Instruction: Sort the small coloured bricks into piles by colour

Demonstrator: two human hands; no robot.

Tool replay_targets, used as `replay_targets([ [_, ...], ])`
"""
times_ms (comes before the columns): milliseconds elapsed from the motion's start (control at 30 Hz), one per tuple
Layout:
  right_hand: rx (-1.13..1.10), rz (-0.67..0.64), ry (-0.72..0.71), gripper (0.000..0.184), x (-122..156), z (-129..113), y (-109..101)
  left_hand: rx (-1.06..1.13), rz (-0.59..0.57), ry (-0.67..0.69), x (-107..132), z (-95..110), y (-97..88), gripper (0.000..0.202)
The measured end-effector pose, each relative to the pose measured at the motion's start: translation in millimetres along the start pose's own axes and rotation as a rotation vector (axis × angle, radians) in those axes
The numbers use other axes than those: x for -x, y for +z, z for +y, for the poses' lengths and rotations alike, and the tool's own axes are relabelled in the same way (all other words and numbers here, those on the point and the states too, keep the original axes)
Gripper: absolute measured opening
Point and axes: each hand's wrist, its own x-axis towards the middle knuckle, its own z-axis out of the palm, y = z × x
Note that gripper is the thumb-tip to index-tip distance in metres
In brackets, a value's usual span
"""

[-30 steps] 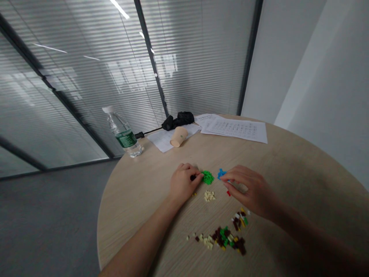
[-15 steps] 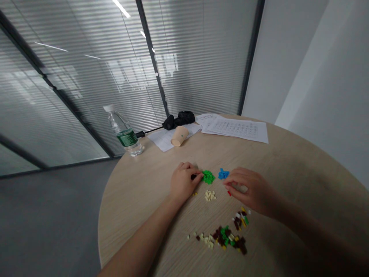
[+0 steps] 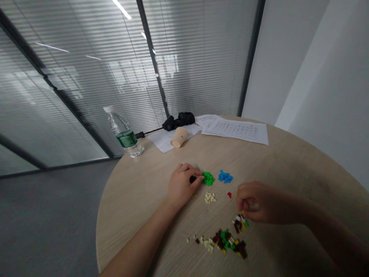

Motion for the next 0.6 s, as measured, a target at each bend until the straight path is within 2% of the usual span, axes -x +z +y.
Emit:
replay_targets([
  [333, -0.028, -0.047, 0.037, 0.012, 0, -1, -1, 0.061, -0.035, 0.043, 3, 10, -3.5, 0.010],
  [500, -0.045, -0.122, 0.118, 0.012, 5, -9, -1, 0.071, -0.042, 0.058, 4, 12, -3.5, 0.011],
  [600, -0.013, -0.121, 0.146, 0.012, 5, -10, 1, 0.077, -0.048, 0.068, 5, 13, -2.9, 0.010],
])
